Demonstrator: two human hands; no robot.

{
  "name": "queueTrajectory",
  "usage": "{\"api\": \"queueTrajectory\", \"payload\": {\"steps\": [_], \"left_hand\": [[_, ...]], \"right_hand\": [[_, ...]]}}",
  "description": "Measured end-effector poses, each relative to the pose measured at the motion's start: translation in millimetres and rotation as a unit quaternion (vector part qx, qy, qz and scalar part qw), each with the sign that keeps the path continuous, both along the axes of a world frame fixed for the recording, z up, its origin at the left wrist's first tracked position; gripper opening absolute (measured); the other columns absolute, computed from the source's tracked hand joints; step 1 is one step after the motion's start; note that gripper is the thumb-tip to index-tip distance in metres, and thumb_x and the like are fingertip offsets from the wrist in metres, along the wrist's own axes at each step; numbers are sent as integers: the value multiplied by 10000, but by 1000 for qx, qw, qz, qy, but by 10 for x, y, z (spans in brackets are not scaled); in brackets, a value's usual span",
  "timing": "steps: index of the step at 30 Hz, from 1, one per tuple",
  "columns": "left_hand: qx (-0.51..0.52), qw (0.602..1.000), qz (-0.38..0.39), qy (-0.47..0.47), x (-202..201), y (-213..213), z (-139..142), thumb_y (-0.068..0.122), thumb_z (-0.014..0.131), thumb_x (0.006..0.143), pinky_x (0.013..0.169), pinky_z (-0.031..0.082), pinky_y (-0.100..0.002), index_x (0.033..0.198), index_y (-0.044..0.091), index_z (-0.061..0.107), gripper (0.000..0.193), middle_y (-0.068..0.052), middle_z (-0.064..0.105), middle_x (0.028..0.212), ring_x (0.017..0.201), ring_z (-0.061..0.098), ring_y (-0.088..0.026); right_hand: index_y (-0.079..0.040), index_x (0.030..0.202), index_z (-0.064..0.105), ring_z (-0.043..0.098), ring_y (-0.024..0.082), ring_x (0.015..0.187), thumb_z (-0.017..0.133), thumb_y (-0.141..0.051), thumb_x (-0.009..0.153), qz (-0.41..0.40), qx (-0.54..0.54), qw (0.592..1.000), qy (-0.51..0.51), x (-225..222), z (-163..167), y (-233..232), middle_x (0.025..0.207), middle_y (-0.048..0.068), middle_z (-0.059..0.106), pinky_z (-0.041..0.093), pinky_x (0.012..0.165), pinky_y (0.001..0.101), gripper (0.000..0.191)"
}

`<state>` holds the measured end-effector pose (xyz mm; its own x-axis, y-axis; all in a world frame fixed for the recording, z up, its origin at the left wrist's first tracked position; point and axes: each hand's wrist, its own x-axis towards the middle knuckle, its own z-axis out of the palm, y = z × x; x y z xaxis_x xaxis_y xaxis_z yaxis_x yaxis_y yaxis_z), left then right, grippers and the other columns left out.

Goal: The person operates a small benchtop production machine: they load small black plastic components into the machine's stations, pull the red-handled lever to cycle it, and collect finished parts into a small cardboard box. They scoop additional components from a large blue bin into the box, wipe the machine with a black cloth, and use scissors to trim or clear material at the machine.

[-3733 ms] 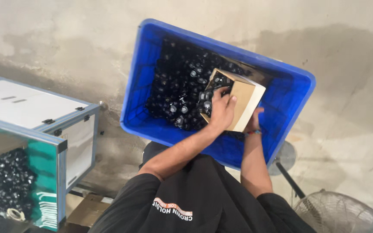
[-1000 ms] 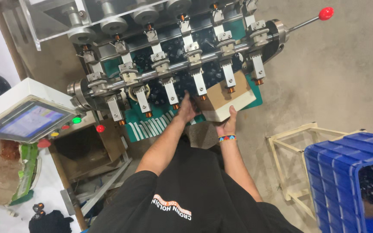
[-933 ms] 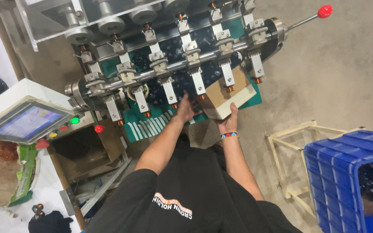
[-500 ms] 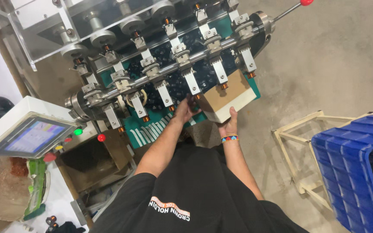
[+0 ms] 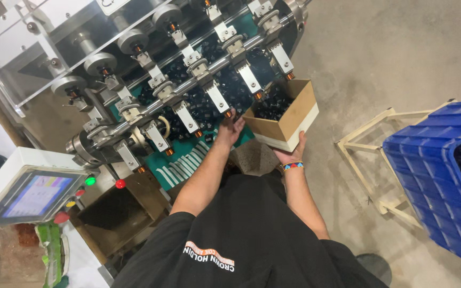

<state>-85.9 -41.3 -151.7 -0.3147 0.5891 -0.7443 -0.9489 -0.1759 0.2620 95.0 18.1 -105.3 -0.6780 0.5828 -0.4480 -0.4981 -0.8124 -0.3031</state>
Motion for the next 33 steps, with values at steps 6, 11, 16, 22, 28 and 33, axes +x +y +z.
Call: {"api": "queueTrajectory", "payload": {"steps": [6, 11, 16, 22, 28, 33], "left_hand": [[-8, 1000, 23, 4, 61, 81, -31, 127, 659, 987, 1002, 578, -452, 1363, -14, 480, 440, -179, 570, 1264, 1199, 634, -364], [10, 997, -6, 74, 150, 99, -57, 32, 677, 1024, 989, 582, -462, 1075, -89, 481, 236, -182, 600, 1086, 1148, 704, -393], [-92, 993, -61, 50, 308, 264, -105, 98, 635, 1021, 850, 618, -395, 1118, -77, 589, 205, -180, 669, 1053, 1011, 726, -338], [-176, 973, -91, 119, 625, 458, -12, 236, 644, 990, 819, 641, -457, 1127, 39, 617, 242, -89, 639, 933, 888, 712, -278], [-231, 955, -58, 178, 932, 653, 65, 363, 565, 1076, 667, 577, -347, 1037, 74, 634, 299, -46, 672, 896, 777, 678, -190], [-267, 940, -58, 203, 1129, 757, 147, 343, 556, 1036, 609, 568, -358, 1030, 122, 594, 224, -53, 670, 858, 709, 664, -194]], "right_hand": [[-317, 1488, 492, 376, 370, 1464, 722, -778, 625, -61, 4, 997, 43, 367, -109, -1, 1557, 50, 469, 275, 1172, 690, 1005], [-325, 1524, 523, 383, 253, 1534, 704, -761, 714, -225, 76, 971, 16, 1188, -106, 229, 1595, -46, 496, 269, 1307, 613, 937], [-395, 1554, 452, 379, 275, 1605, 645, -835, 746, -276, 279, 918, -61, 2624, 7, 815, 1694, -70, 417, 282, 1282, 697, 941], [-378, 1565, 482, 434, 333, 1506, 665, -834, 718, -375, 290, 876, -91, 4509, 224, 1696, 1718, -31, 443, 375, 1145, 594, 979], [-254, 1450, 541, 533, 384, 1392, 647, -702, 703, -500, 140, 855, -5, 5537, 195, 2530, 1526, 63, 537, 439, 1035, 590, 877], [-109, 1108, 693, 747, 289, 948, 629, -347, 740, -642, -100, 697, -303, 5675, 15, 3004, 1106, 102, 772, 578, 736, 484, 443]]}}
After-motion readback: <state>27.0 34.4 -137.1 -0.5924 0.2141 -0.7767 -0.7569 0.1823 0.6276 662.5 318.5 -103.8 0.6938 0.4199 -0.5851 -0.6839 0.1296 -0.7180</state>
